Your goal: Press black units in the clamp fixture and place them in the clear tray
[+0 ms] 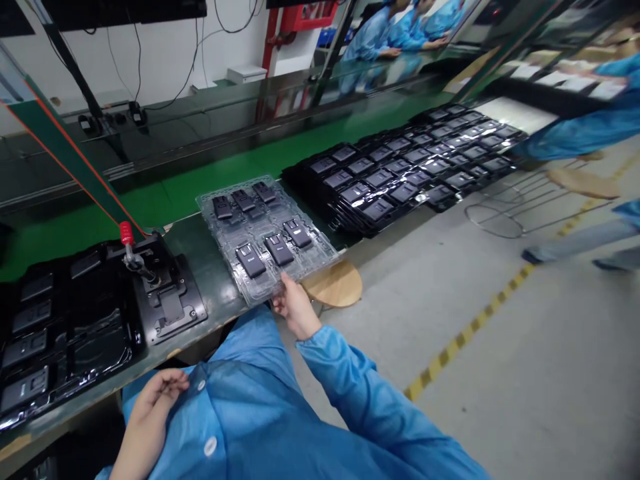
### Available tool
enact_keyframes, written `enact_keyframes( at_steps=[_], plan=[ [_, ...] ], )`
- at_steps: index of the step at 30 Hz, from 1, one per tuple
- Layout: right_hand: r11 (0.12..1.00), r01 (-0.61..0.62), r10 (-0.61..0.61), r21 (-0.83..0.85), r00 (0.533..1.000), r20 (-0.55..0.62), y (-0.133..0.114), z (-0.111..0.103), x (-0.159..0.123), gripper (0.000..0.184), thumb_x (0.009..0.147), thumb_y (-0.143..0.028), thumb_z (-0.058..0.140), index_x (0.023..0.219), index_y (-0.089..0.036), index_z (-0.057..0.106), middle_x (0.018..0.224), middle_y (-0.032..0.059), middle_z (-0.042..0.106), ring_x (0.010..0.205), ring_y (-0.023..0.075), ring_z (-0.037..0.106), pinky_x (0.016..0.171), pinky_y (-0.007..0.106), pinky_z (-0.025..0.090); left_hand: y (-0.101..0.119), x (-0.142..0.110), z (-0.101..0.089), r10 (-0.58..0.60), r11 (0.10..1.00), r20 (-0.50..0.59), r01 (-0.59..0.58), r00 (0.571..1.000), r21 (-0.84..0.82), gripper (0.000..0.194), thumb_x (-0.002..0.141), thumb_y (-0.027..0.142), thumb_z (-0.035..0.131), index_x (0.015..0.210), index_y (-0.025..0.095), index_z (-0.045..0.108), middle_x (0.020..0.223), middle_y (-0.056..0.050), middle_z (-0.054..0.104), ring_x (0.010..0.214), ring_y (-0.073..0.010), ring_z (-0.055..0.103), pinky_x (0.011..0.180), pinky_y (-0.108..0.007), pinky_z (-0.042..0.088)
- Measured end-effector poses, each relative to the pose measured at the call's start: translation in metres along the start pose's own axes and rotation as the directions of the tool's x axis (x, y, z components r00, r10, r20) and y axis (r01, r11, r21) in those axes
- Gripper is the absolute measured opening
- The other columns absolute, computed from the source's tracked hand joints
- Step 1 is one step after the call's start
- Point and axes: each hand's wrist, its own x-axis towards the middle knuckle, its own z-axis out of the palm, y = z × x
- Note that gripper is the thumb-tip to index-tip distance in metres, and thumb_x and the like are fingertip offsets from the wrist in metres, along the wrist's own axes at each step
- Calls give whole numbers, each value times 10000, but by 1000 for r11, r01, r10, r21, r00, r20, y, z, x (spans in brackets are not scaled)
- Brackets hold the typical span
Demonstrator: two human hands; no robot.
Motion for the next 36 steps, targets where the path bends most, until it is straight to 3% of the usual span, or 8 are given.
enact_keyframes(
  at_steps=[7,11,15,19,22,26,31,36],
  plan=[
    [993,-40,39,-110,999,-16,-12,3,-6,447,983,-649,639,885,-226,535,643,-29,617,427,94,522,369,181,364,19,6,15,113,993,143,-117,983,19,416,893,554,719,1116,207,778,1126,-122,804,1115,-326,745,1058,-463,579],
    [988,-48,50,-147,999,11,-4,-18,-6,524,981,-725,569,914,-207,612,710,6,668,482,105,573,424,198,427,47,1,4,282,929,217,-322,935,182,301,931,384,664,1155,223,783,1176,-112,797,1108,-285,739,1052,-426,571],
    [989,-44,49,-144,998,30,28,-44,9,579,902,-782,579,904,-207,655,722,18,657,527,134,595,468,249,477,73,-2,-34,369,837,256,-439,894,327,295,969,328,626,1212,237,768,1207,-101,789,1120,-256,728,1048,-392,559],
    [934,-19,86,-357,981,171,82,-49,-9,538,742,-752,733,808,-223,662,685,24,646,552,159,567,503,284,464,85,2,-83,377,821,135,-398,916,410,281,988,372,620,1166,210,764,1125,-92,797,1048,-241,731,977,-360,559],
    [787,155,85,-598,932,354,117,-38,-40,477,693,-705,737,726,-233,675,653,29,645,594,198,569,560,329,471,94,12,-114,371,822,-15,-320,929,472,263,980,395,617,1082,199,758,1011,-61,785,940,-218,707,883,-324,546],
    [694,350,47,-629,850,525,135,-19,-64,419,698,-665,707,683,-246,697,717,40,699,763,259,634,752,392,523,109,24,-140,370,794,-110,-252,923,553,261,956,407,599,1010,193,740,877,-22,737,806,-191,649,752,-291,495],
    [726,398,-2,-561,817,577,134,-12,-62,293,762,-522,762,700,-241,707,689,31,674,723,253,587,697,381,497,133,31,-140,379,760,-84,-258,922,597,267,964,428,555,899,208,690,816,1,693,749,-175,601,705,-279,446],
    [721,446,-51,-530,797,602,136,-10,-53,166,766,-309,841,693,-234,713,690,40,677,695,238,582,650,352,475,149,47,-109,406,771,24,-356,914,528,420,1005,532,475,731,223,552,667,25,552,651,-160,526,633,-275,406]
  ],
)
